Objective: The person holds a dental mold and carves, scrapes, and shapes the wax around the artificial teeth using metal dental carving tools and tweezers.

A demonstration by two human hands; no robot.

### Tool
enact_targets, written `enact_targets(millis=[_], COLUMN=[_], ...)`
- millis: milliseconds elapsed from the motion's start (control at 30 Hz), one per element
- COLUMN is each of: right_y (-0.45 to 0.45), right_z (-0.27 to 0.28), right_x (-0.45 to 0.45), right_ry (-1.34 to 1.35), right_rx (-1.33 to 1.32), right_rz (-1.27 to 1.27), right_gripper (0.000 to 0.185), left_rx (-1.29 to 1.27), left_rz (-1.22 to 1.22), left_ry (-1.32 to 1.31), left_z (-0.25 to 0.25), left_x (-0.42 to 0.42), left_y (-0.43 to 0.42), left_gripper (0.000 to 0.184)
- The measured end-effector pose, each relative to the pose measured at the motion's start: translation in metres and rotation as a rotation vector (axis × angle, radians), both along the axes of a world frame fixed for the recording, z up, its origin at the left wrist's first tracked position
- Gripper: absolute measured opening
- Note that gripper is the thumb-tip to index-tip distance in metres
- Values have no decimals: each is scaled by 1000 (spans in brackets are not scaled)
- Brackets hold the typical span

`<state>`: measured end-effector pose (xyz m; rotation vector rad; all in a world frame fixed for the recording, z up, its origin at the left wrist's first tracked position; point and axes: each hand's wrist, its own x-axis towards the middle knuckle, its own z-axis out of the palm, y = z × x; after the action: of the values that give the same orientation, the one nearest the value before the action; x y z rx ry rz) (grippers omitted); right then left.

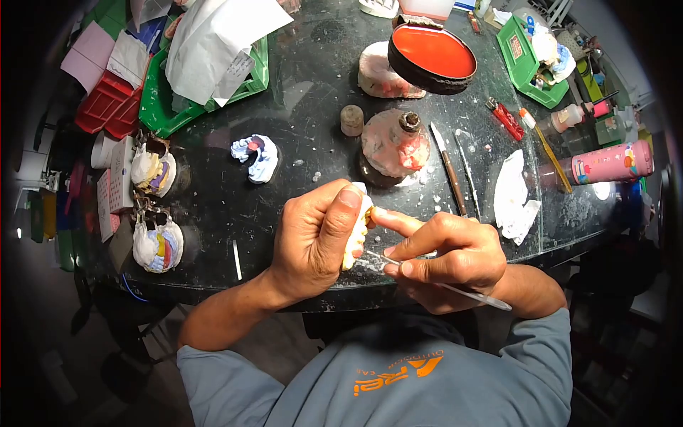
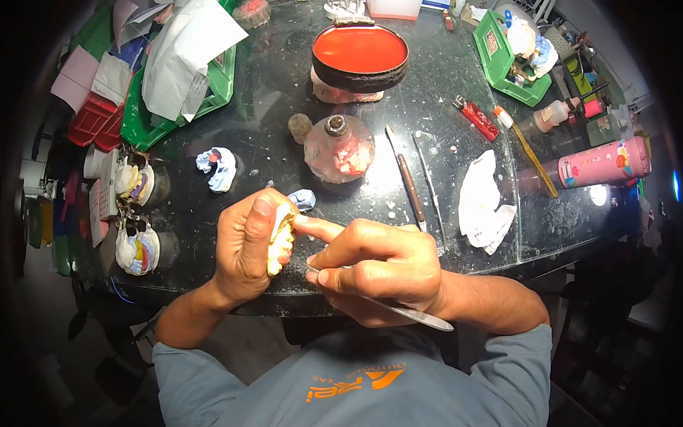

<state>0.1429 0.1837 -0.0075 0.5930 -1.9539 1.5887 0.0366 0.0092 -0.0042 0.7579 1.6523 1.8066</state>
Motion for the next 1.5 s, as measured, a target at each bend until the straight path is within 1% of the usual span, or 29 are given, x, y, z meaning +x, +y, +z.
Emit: enact_targets(millis=[167,367,467,567,733,933,1167,1267,1367,1500], right_y=[0,2,-1,-1,3,-2,2,0,-1,0], right_z=[-1,3,-3,-4,4,-4,0,0,-5,-2], right_x=[1,0,1,0,1,0,-1,1,0,0], right_ry=[-4,11,22,26,6,19,24,6,24,21], right_rx=[22,79,0,44,103,14,90,18,23,60], right_rz=[-27,13,-32,-52,11,-46,18,-16,-42,-16], right_gripper=[23,24,23,23,24,21,24,24,22,24], left_rx=[-7,3,4,3,20,-3,8,6,12,23], left_rz=[10,-5,-3,1,0,-6,8,8,6,-1], left_ry=[-10,3,-4,2,31,32,32,31,39,51], left_z=[1,0,2,2,-1,2,0,2,2,-1], left_x=[0,-1,0,1,-1,-1,-1,0,0,-1], left_y=[1,0,0,0,-1,-1,-1,-1,-1,-1], left_gripper=[48,48,48,47,47,46,45,45,45,45])
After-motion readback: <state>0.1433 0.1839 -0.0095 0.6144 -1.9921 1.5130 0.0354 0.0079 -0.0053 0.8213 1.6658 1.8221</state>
